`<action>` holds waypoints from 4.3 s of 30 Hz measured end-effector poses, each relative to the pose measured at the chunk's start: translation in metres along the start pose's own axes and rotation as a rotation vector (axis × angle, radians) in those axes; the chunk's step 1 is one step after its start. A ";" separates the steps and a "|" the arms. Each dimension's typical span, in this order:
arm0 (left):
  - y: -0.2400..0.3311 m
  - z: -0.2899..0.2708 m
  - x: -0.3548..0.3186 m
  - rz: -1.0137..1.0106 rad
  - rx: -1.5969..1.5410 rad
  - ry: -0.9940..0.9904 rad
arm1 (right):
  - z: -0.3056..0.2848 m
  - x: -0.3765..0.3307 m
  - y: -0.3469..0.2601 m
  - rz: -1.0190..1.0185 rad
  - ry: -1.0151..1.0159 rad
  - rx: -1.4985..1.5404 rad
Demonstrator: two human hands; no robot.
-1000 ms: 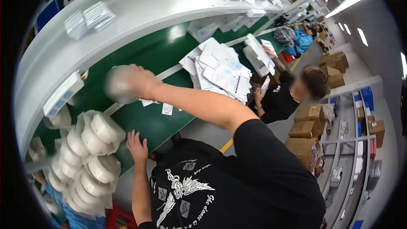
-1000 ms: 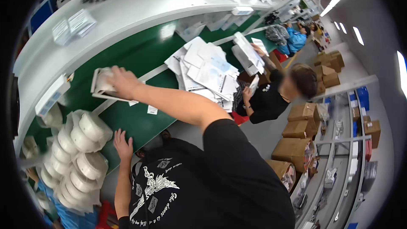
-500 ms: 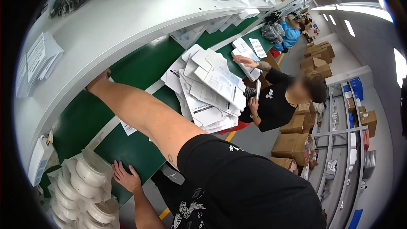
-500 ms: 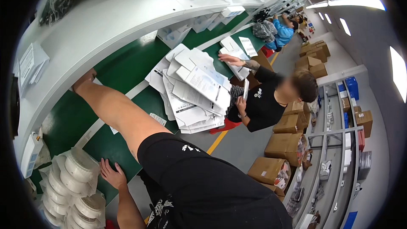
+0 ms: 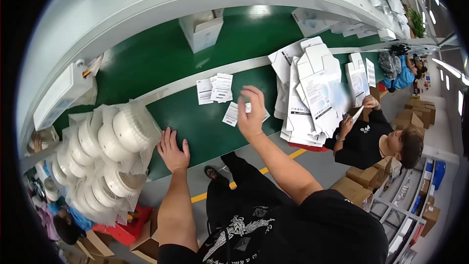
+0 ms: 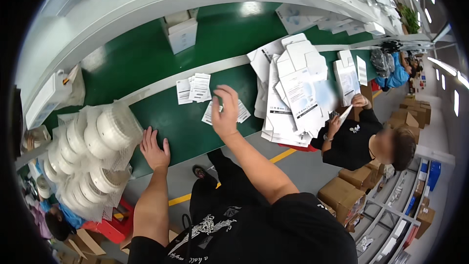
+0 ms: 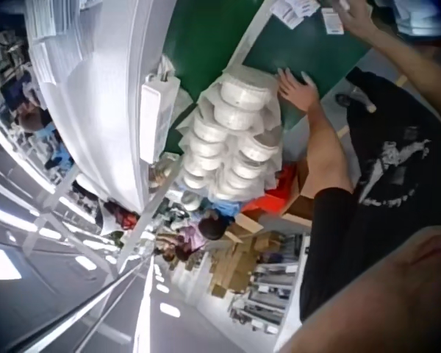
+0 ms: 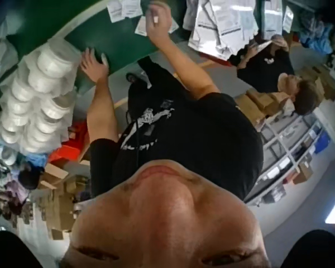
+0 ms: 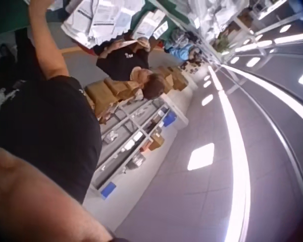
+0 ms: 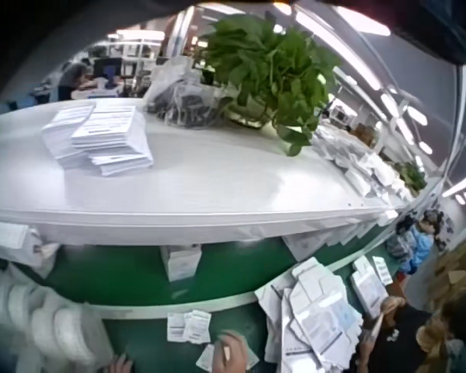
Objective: Packing fans and instruction manuals into cardboard boxes at an assembly station.
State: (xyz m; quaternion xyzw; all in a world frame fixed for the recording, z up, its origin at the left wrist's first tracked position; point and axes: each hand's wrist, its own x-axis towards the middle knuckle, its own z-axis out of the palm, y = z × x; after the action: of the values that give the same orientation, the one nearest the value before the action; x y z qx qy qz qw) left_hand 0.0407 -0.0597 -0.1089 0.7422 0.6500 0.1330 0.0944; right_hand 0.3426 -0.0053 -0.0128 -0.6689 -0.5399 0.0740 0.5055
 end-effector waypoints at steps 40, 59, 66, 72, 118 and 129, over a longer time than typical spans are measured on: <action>-0.010 0.022 -0.012 0.019 -0.014 0.265 | 0.003 -0.091 0.128 -0.070 -0.162 -0.709; -0.003 0.015 -0.011 0.027 0.028 0.192 | -0.007 -0.083 0.118 0.063 -0.194 -0.549; 0.002 0.018 -0.013 0.014 0.074 0.106 | -0.014 -0.077 0.114 0.121 -0.207 -0.483; 0.011 0.017 -0.012 -0.092 0.072 0.031 | -0.017 -0.072 0.108 0.173 -0.225 -0.440; -0.012 -0.067 -0.039 -0.266 0.263 -0.362 | -0.024 -0.077 0.106 0.192 -0.196 -0.325; -0.081 -0.064 -0.332 -0.885 -0.537 -0.471 | -0.176 -0.158 0.073 0.309 -0.585 -0.083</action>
State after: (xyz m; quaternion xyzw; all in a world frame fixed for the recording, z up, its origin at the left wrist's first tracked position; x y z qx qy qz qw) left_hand -0.0957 -0.3797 -0.0979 0.3585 0.8039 0.0724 0.4690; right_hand 0.4392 -0.2299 -0.0541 -0.7133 -0.5568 0.3169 0.2842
